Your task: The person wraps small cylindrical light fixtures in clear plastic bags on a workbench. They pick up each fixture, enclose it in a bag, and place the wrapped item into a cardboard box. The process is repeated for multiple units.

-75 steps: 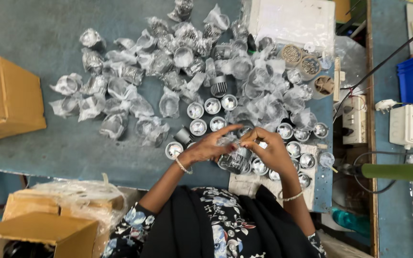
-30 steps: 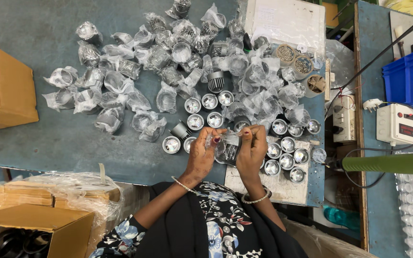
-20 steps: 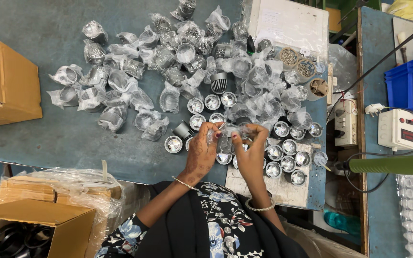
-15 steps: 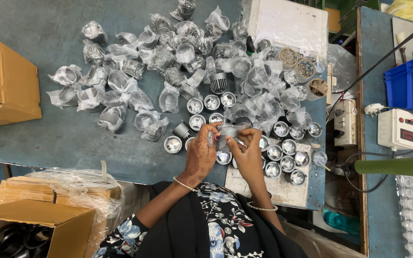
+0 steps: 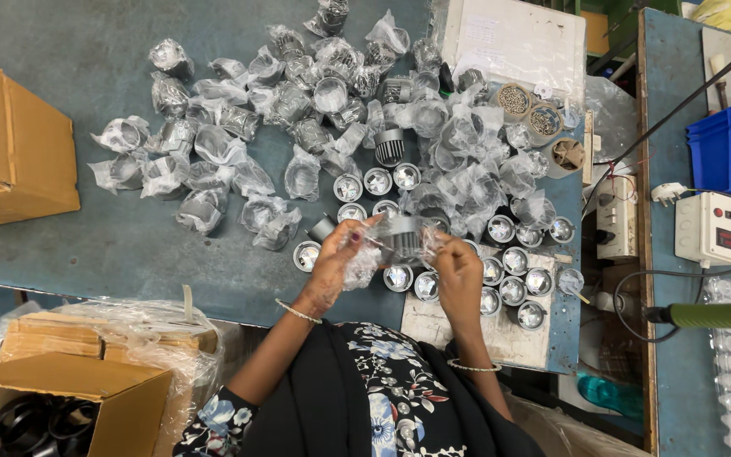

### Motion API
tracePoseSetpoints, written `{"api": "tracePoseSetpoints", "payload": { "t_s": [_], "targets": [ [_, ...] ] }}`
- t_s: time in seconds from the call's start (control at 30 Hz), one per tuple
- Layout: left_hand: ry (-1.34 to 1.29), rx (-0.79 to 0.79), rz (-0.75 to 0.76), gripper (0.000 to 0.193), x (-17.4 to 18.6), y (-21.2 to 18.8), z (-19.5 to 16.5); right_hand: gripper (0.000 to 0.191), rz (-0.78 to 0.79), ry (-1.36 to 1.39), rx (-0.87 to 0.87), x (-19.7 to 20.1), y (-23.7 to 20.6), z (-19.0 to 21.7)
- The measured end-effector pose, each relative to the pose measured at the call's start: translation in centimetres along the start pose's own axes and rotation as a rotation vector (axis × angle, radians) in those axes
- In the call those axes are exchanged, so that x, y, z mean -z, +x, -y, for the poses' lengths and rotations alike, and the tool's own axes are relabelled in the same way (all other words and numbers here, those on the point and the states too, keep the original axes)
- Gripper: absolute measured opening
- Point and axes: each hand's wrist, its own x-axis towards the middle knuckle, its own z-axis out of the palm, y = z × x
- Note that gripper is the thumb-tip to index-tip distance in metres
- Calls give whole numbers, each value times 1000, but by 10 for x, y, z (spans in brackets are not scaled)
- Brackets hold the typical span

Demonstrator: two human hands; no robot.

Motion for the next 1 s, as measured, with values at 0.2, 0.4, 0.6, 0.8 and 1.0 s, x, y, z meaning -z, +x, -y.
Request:
{"api": "tracePoseSetpoints", "payload": {
  "t_s": [0.2, 0.4, 0.6, 0.8, 1.0],
  "targets": [
    [-133, 47, -110, 32, -6, -7, -4, 35, -137, 319, -150, -9, -4, -14],
    [301, -208, -63, 29, -4, -3, 11, 14, 25, 47, -286, -33, -9, 4],
    [401, -144, -180, 75, 11, -7, 19, 15, 80, 66, -364, -22, -9, -16],
    [-159, -62, -85, 29, 19, -5, 15, 18, -54, 323, -359, -13, -3, -37],
    [22, -63, -124, 22, 34, 1, 21, 18, 36, 380, -341, -19, 2, -50]
  ]
}}
